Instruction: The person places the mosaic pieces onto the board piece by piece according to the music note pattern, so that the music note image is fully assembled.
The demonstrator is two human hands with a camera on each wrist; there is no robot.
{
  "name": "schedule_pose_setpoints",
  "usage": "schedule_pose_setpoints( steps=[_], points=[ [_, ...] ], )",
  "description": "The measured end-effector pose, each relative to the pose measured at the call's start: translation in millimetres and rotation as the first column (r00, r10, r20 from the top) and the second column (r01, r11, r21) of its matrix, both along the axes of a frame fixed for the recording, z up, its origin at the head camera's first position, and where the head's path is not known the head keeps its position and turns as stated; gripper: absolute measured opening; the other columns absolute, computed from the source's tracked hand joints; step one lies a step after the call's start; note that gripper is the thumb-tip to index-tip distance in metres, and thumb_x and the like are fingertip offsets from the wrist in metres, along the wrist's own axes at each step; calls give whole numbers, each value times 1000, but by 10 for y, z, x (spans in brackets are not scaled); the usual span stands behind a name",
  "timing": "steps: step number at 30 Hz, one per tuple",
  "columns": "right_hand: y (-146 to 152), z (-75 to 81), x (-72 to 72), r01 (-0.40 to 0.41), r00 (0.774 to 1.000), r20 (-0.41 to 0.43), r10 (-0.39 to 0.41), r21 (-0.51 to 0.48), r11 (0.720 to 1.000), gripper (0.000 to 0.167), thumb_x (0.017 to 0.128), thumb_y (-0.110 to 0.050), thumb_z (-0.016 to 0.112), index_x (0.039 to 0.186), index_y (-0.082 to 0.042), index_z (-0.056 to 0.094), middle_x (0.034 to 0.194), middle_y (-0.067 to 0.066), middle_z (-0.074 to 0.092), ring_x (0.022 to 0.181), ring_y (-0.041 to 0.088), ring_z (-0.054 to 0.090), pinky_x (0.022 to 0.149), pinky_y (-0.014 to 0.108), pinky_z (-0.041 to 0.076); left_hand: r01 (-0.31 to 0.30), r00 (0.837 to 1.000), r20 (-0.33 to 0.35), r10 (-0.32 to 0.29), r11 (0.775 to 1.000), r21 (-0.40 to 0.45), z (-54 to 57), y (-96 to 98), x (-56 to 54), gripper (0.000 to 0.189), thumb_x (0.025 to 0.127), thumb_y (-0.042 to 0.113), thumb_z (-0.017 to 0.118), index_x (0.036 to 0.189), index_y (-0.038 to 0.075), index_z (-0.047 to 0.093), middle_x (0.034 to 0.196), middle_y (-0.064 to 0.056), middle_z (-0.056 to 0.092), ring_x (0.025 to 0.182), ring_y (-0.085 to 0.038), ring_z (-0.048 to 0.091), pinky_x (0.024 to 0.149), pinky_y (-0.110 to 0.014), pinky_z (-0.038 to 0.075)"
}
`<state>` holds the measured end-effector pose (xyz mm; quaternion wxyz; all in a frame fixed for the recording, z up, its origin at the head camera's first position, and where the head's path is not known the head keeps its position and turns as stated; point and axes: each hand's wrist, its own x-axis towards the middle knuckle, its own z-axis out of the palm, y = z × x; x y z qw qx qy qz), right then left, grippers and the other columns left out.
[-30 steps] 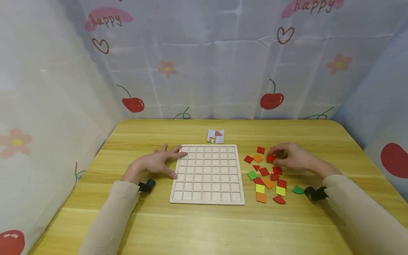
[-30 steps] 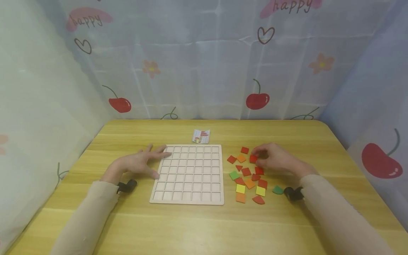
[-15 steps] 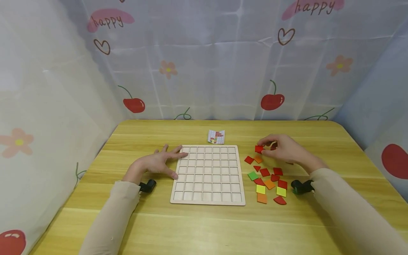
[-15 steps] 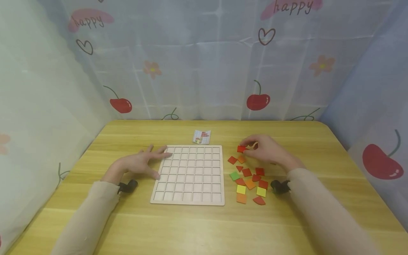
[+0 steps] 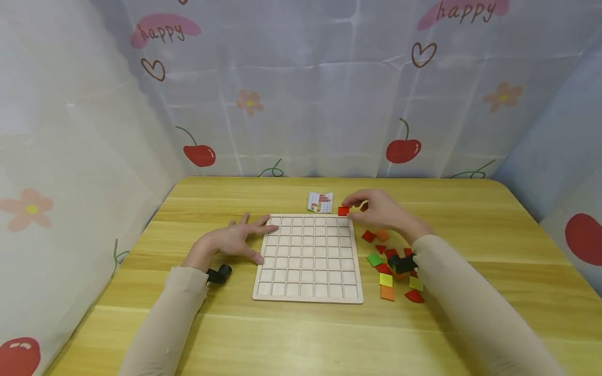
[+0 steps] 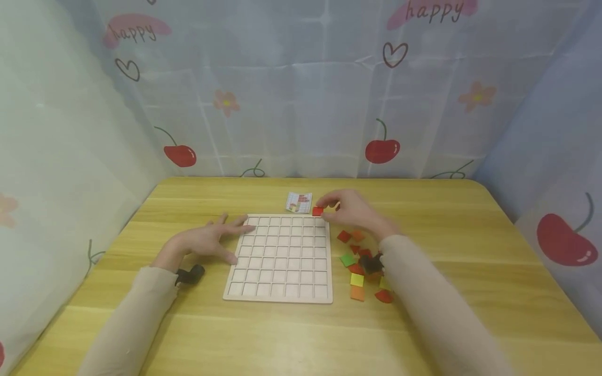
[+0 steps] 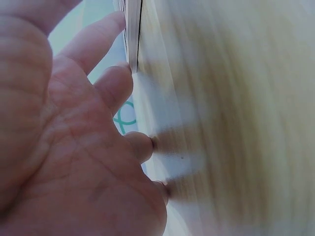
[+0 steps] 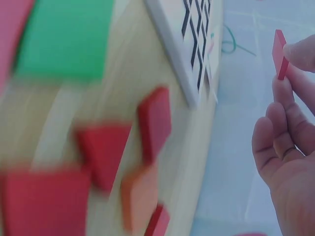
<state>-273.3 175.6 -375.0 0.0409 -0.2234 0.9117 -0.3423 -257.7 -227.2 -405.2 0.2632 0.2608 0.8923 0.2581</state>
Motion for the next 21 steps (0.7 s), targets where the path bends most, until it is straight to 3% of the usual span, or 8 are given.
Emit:
schedule_pose_setpoints(
  steps=[10,21],
  points=[
    [-505,-32,-140,-24,999,47,25,-14,1000,25,92,-21,73,117,-17,77,122,3,73,110,29,61,91,40,54,-9,1000,-4,9,1000,-6,-23,-21,-14,92,81,47,84,159,40,37,175,7,2,157,-44,-23,119,-74,-14],
    [-830,-175,-225,-7,993,120,5,22,1000,25,92,-16,71,116,-16,76,116,1,74,110,26,61,98,43,52,-13,1000,1,13,1000,-4,7,7,-1,92,81,47,84,160,38,37,176,6,3,156,-45,-23,118,-75,-14]
  ],
)
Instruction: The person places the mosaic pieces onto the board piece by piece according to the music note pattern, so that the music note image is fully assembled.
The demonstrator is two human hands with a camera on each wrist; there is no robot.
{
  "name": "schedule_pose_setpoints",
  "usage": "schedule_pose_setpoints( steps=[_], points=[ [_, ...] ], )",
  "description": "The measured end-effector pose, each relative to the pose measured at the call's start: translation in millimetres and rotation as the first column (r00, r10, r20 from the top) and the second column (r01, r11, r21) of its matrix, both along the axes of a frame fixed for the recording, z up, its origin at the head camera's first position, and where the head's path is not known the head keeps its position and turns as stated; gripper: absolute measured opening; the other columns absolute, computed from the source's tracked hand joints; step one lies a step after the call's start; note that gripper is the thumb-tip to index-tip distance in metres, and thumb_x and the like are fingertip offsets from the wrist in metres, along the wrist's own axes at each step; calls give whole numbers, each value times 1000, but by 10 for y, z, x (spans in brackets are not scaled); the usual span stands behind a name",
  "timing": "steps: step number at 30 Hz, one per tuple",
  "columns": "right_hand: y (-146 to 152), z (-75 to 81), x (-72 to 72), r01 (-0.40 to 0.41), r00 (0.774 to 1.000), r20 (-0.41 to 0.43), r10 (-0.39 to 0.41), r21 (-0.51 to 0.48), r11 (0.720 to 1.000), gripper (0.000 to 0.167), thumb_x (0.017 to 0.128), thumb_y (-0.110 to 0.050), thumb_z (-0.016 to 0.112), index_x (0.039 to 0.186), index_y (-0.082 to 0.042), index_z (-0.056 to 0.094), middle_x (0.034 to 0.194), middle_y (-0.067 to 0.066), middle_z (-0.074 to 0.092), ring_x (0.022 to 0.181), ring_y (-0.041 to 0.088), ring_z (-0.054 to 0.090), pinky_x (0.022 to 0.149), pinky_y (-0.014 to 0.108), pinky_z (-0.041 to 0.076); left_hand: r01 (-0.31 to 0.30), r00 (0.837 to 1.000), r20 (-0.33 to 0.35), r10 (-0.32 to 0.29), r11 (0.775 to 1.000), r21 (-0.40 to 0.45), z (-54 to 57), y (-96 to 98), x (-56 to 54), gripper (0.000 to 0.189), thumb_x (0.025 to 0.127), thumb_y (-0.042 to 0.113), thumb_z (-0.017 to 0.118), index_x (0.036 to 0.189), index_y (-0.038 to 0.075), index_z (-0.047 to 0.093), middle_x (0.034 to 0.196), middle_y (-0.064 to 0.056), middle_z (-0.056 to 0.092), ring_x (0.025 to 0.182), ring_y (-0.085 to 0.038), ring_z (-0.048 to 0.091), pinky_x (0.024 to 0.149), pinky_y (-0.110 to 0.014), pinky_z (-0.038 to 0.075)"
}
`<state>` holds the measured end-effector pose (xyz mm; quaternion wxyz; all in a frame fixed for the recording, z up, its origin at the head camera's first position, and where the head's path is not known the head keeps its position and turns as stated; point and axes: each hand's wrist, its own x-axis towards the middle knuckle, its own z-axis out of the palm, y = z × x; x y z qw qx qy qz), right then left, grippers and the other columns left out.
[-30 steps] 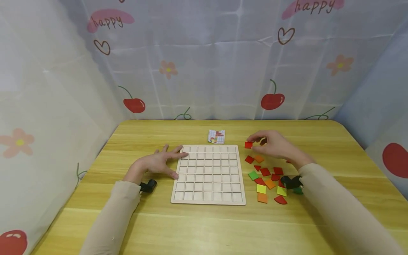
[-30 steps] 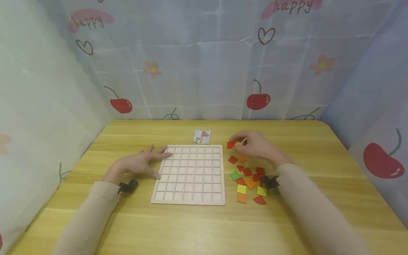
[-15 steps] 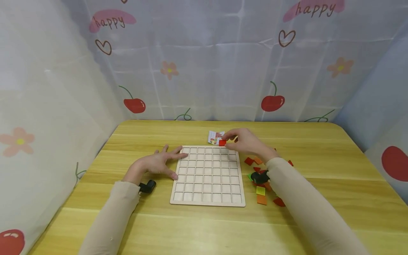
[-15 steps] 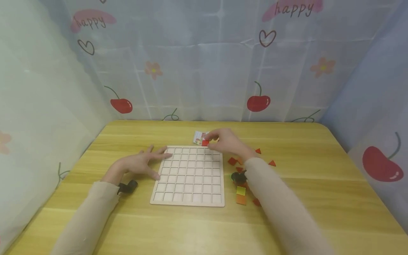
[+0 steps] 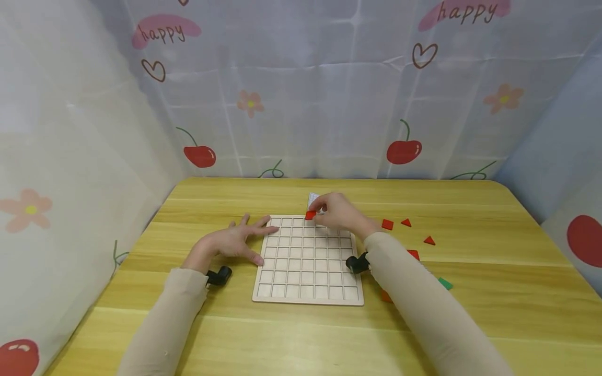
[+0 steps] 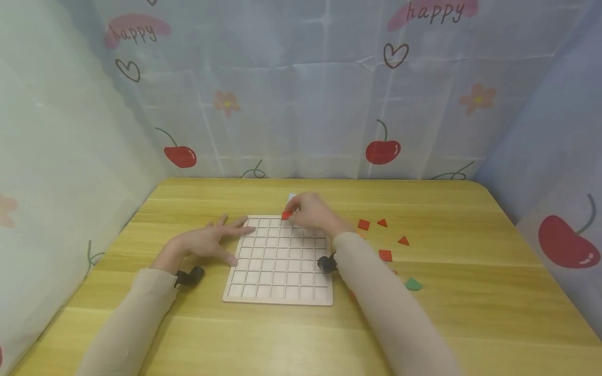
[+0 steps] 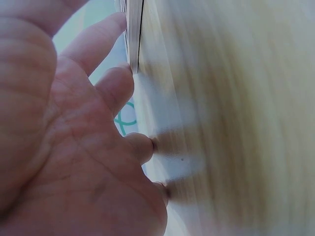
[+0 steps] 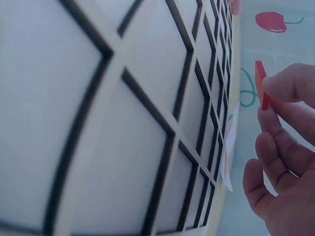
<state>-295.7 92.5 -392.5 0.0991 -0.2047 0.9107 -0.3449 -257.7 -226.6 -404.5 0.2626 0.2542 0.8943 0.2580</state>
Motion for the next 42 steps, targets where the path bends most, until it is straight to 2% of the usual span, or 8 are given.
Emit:
schedule_pose_setpoints(
  steps=[8,15,21,29,34,37,39,42],
  points=[
    [-37,-19,-1,6,1000,-15,-5,76,997,23,91,-13,73,114,-12,77,111,3,76,104,23,64,95,39,53,-6,1000,-7,6,1000,3,3,45,-26,92,80,48,84,159,41,37,175,8,3,157,-44,-22,117,-77,-12],
    [-54,-81,-20,-41,998,-35,44,97,994,23,90,-8,69,111,-11,78,116,4,76,142,28,52,110,42,49,-20,1000,6,20,1000,7,-3,40,-32,92,80,47,85,159,40,38,175,8,3,157,-43,-23,117,-77,-13],
    [-93,-104,-17,-69,996,-53,77,134,989,24,92,-9,67,113,-13,79,120,3,76,123,25,65,105,42,52,-14,1000,10,14,1000,5,9,23,-7,92,80,46,85,159,39,38,175,7,3,156,-44,-23,118,-76,-14],
    [-53,-42,57,-109,990,-73,120,147,983,25,96,-6,65,117,-10,79,122,7,73,121,27,64,105,44,52,-11,1000,17,10,1000,11,0,46,16,91,80,45,85,159,37,39,175,6,3,156,-44,-23,119,-73,-16],
    [59,80,104,-131,989,-52,139,139,982,27,100,-10,62,124,-8,75,137,11,68,136,31,57,105,46,52,-13,1000,19,13,1000,9,-28,21,11,92,80,46,84,159,39,38,175,8,3,157,-43,-23,119,-73,-16],
    [143,178,132,-136,988,-53,143,120,983,28,100,-11,63,125,-8,75,139,11,67,133,32,58,104,46,53,-9,1000,9,9,1000,9,-27,1,2,92,81,46,84,159,39,37,175,8,2,157,-43,-23,119,-73,-15],
    [209,231,158,-150,984,-83,160,114,982,28,99,-11,65,126,-8,74,131,10,70,120,32,64,100,47,54,-7,1000,7,7,1000,8,-24,-4,1,92,81,46,84,159,40,37,175,8,2,157,-43,-23,119,-73,-16],
    [310,317,214,-154,981,-99,165,112,982,29,99,-11,67,127,-7,73,127,11,69,117,34,63,101,49,53,-2,1000,10,2,1000,8,-24,-5,4,92,81,46,83,160,38,37,175,7,1,156,-44,-24,119,-73,-16]
  ],
)
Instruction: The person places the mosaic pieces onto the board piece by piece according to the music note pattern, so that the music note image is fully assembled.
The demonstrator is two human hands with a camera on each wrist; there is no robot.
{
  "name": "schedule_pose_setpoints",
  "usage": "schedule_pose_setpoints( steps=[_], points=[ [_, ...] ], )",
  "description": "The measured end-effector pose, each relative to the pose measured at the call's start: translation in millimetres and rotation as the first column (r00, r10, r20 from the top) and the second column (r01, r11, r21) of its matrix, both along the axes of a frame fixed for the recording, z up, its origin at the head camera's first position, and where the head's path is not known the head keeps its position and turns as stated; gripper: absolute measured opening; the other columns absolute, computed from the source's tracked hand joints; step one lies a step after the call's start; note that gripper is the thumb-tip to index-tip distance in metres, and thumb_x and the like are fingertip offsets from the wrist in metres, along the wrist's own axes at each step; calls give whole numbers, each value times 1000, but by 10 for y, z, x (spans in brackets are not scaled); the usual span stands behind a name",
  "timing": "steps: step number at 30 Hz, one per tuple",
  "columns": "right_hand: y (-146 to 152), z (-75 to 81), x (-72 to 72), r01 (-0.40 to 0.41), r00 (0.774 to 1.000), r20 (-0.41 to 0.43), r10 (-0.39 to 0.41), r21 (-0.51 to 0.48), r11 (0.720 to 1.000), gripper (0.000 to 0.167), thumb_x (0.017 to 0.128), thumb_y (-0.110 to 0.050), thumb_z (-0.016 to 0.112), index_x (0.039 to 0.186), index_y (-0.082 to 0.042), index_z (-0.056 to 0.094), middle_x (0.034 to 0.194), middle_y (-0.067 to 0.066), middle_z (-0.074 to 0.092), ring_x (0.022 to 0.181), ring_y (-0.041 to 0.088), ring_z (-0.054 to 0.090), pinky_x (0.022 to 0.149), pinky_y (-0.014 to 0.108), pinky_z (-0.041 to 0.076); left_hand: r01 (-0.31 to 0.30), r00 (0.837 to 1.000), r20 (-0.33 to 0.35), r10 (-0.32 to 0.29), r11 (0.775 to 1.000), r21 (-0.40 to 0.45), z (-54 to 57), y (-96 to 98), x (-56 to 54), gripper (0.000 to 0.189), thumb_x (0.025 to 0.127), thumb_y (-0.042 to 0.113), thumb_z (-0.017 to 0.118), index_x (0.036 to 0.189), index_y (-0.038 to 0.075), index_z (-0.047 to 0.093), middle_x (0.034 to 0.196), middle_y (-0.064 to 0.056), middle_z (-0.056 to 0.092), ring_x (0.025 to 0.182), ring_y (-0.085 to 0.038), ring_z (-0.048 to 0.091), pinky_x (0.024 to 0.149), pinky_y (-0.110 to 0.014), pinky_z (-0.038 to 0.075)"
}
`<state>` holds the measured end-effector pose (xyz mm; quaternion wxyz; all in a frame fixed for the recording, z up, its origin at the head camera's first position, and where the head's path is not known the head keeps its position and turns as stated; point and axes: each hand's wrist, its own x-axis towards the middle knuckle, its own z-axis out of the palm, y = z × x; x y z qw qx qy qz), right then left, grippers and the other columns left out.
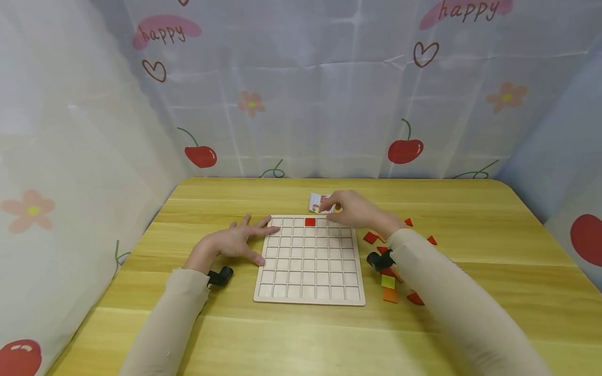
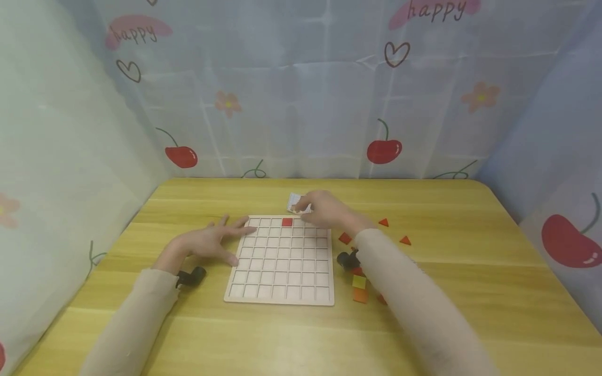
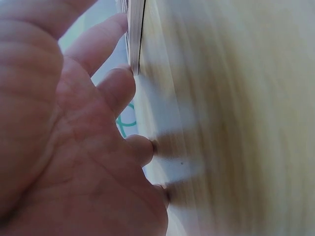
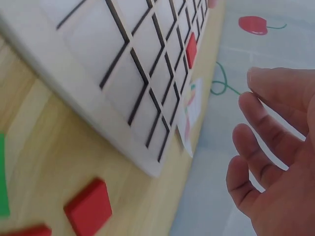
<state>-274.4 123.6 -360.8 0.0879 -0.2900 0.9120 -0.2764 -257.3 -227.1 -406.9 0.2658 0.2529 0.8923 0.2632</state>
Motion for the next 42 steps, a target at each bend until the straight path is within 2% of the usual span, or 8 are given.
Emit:
schedule_pose_setpoints(
  steps=[4,11,17,23,31,36,42],
  points=[
    [135,83,55,5,1000,-3,-5,-2,1000,30,98,-10,68,127,-4,72,128,13,69,117,36,62,103,52,52,7,1000,1,-7,1000,-2,6,-2,5,91,82,45,83,160,37,36,175,7,1,156,-43,-24,119,-72,-17],
    [462,51,77,25,999,-27,-25,17,1000,29,97,-8,68,125,-5,74,126,12,70,113,33,63,101,52,53,5,1000,11,-5,1000,-2,25,1,16,91,83,46,83,160,39,35,175,8,1,156,-42,-24,119,-71,-17],
    [794,63,157,17,997,-73,-16,12,1000,27,96,-8,71,122,-4,74,120,11,72,107,31,63,96,53,53,9,1000,1,-9,1000,-18,18,20,-8,91,83,47,81,160,41,34,175,10,0,157,-41,-24,120,-72,-16],
    [1072,78,280,73,995,-68,-70,40,997,28,96,-9,72,123,-3,73,120,13,72,106,31,63,92,51,54,15,1000,1,-15,1000,-22,12,12,-11,92,83,48,82,160,41,34,175,10,-1,157,-41,-25,120,-71,-16],
    [1470,8,394,142,989,-50,-140,43,989,31,95,-11,74,124,-2,73,119,14,73,103,29,64,86,40,56,13,1000,-4,-13,1000,-19,-6,-9,6,90,83,47,81,160,40,35,175,9,0,157,-42,-24,120,-71,-16],
    [1722,-44,418,201,979,-46,-198,70,977,33,94,-15,75,126,-3,72,121,13,73,102,25,64,83,32,55,17,1000,4,-17,1000,-15,-3,-2,20,90,84,46,81,160,39,35,175,8,0,156,-42,-24,120,-71,-16],
    [1956,-103,421,240,971,-33,-238,88,967,37,92,-14,78,125,1,71,117,16,73,97,23,63,73,23,53,14,1000,-5,-14,1000,-17,-4,1,3,91,84,47,81,161,40,34,175,9,-1,157,-42,-24,120,-71,-16]
  ],
)
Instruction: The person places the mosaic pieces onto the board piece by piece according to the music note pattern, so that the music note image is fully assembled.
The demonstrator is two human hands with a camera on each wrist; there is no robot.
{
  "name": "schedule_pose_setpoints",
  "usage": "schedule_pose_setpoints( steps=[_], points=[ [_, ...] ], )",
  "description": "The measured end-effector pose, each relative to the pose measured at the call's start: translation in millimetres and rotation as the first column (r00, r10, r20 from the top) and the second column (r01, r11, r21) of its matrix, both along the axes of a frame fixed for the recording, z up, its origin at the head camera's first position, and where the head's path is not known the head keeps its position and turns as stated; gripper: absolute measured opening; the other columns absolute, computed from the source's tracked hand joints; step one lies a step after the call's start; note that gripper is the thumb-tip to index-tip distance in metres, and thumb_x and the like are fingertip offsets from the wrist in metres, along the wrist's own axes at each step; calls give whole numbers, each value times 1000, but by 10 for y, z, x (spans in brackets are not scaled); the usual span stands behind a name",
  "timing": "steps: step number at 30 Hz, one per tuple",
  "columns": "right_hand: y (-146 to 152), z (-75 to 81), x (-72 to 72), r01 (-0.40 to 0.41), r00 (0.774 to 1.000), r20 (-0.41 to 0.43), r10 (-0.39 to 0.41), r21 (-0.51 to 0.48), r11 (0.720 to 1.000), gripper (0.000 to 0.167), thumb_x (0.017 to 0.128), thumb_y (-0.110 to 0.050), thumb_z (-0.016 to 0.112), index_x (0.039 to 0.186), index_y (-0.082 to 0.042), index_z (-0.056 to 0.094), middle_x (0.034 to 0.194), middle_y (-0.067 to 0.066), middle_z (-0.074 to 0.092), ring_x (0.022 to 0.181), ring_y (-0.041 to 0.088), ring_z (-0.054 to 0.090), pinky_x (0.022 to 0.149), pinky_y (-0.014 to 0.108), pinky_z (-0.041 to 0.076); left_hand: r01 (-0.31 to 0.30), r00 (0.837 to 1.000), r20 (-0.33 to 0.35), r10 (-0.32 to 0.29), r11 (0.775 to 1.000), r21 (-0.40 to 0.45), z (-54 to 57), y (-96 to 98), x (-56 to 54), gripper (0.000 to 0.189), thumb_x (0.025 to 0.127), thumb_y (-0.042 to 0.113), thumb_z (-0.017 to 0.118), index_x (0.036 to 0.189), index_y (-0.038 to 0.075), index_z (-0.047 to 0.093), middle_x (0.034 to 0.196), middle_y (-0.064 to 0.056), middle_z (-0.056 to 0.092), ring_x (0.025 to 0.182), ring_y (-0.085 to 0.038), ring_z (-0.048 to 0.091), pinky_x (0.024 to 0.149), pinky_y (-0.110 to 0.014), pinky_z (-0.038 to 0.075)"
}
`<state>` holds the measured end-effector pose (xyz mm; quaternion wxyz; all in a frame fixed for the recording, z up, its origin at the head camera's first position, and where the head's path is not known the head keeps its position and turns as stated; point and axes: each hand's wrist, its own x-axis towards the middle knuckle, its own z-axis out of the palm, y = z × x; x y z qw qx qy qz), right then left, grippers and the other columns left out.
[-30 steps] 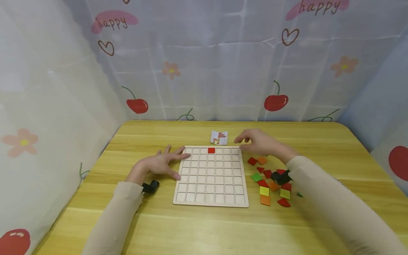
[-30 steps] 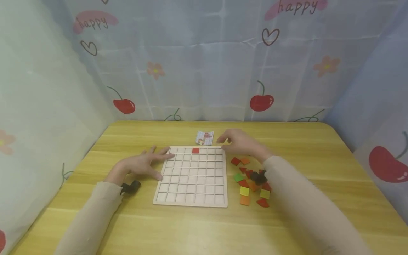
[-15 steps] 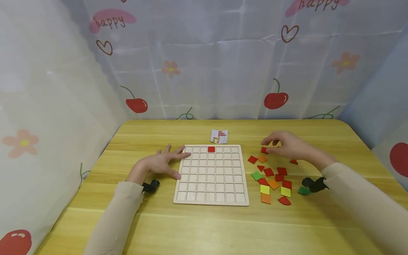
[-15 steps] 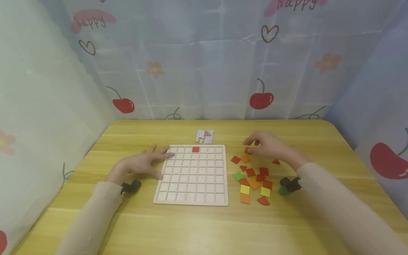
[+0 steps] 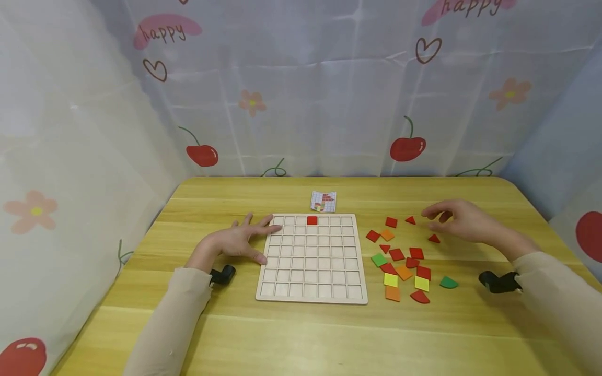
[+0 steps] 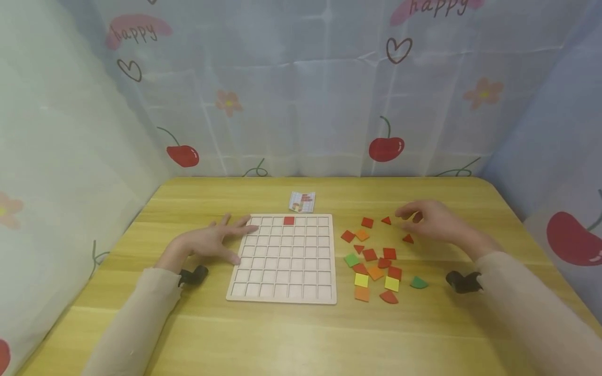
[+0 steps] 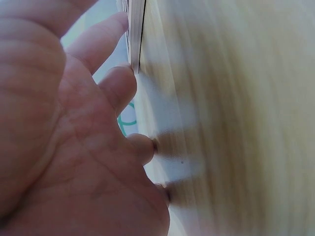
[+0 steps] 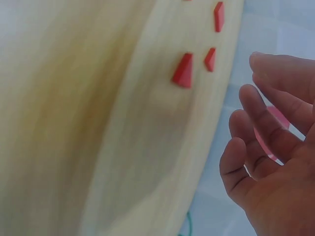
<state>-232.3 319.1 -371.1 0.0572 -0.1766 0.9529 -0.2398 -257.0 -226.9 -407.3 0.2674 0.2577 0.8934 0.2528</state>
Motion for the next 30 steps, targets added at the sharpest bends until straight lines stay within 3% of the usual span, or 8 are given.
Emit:
schedule_pose_setpoints(
  steps=[12,20,26,30],
  points=[
    [223,-298,21,16,994,103,-18,26,1000,41,88,-23,82,120,1,72,112,11,76,99,25,69,77,26,56,1,1000,17,-2,1000,13,21,11,10,92,82,45,83,160,39,35,175,8,0,156,-42,-25,120,-70,-18],
    [200,-317,38,32,997,61,-35,55,998,25,89,-18,81,108,-4,76,101,4,75,90,19,66,75,32,55,-2,1000,18,1,1000,15,25,11,7,92,82,45,83,161,39,35,175,8,0,156,-42,-25,120,-70,-18],
    [189,-367,56,36,999,29,-37,54,998,39,86,-27,85,116,-5,74,100,2,69,89,16,60,74,26,52,-4,1000,15,3,1000,14,13,4,0,92,82,46,83,160,40,35,175,9,0,156,-41,-25,120,-70,-18],
    [160,-385,59,35,999,26,-36,44,998,38,87,-29,84,116,-6,75,101,3,69,90,17,60,75,27,52,-6,1000,17,6,1000,13,9,-3,-4,92,82,45,83,160,40,35,175,8,0,156,-41,-26,120,-70,-18]
  ],
)
